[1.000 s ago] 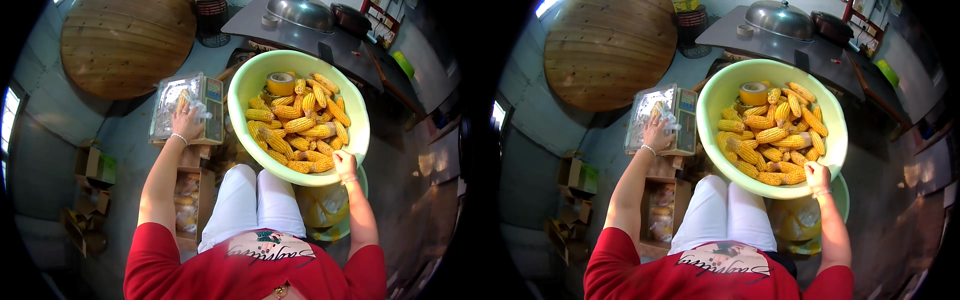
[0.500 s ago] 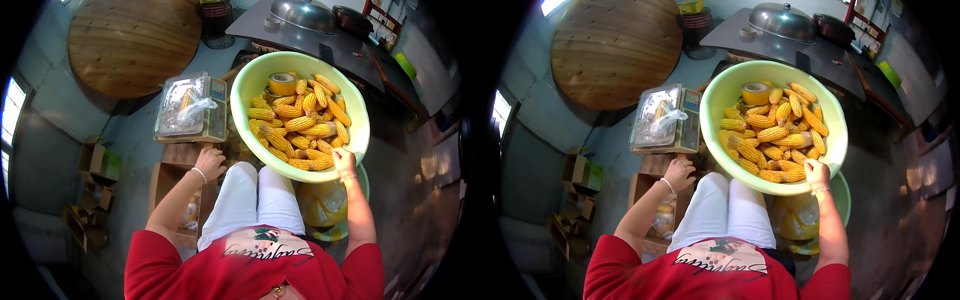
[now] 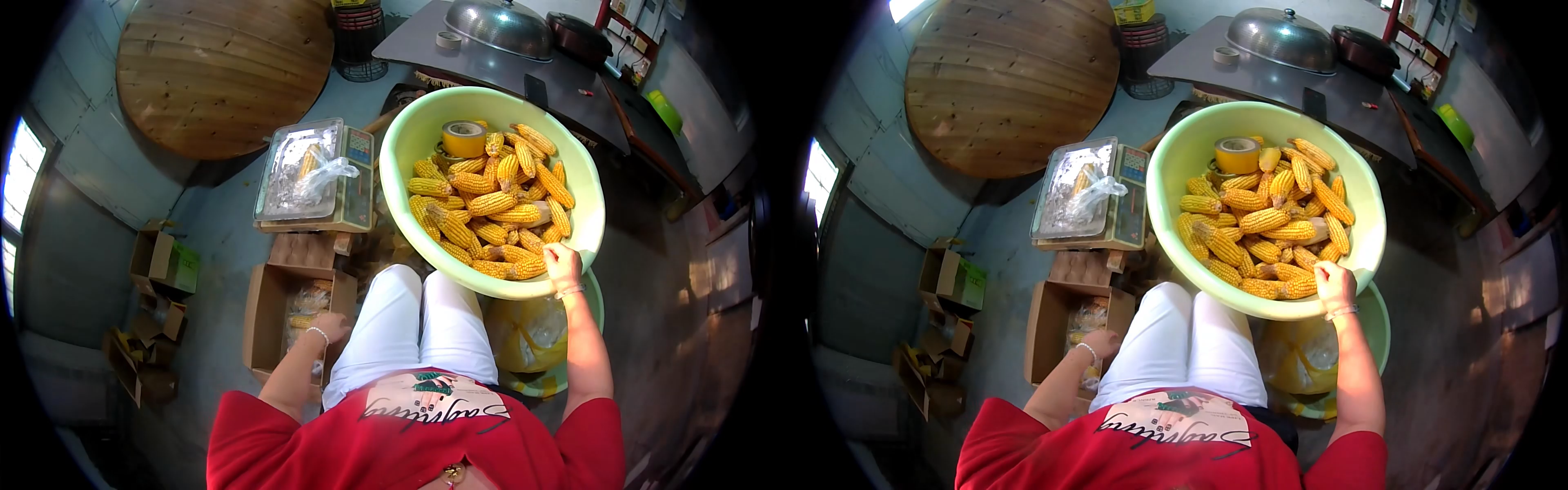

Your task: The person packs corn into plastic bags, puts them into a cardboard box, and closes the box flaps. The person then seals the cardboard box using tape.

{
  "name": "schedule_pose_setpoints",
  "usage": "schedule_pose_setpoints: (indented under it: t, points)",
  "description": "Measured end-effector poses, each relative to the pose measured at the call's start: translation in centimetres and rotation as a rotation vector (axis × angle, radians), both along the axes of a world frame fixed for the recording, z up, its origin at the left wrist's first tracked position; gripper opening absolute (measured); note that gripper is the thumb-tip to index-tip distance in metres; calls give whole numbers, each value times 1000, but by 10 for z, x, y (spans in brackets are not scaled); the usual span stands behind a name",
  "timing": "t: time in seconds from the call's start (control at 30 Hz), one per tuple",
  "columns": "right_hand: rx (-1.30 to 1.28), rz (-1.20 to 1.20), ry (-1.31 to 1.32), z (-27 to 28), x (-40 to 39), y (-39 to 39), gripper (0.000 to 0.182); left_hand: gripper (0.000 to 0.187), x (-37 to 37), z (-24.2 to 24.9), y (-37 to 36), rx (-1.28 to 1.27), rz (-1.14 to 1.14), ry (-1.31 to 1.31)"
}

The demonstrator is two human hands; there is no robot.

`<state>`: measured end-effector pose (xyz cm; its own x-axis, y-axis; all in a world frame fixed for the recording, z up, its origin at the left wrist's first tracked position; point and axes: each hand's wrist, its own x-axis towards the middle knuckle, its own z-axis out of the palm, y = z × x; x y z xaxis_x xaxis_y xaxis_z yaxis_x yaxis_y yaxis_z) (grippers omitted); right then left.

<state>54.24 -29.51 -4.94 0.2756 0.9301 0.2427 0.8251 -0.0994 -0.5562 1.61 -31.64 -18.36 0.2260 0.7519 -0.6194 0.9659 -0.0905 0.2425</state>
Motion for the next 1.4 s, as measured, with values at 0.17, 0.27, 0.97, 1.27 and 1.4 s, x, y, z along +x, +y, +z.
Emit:
schedule_pose_setpoints:
  t: [0.17, 0.27, 0.97, 1.27, 1.4]
  points:
    - [-17, -18, -13, -1, 0, 1, 11, 41, -2, -13, -10, -99, 23, -54]
    - [-27, -26, -16, -1, 0, 1, 11, 41, -2, -18, -9, -54, 27, -86]
    - [-44, -17, -20, -1, 0, 1, 10, 38, -3, 21, 51, 178, 33, -57]
    - [-46, -11, -19, 0, 0, 3, 10, 18, -6, 57, 88, 508, 245, -153]
    - [-49, -5, -22, -2, 2, 3, 10, 20, -7, 79, 122, 978, 349, -240]
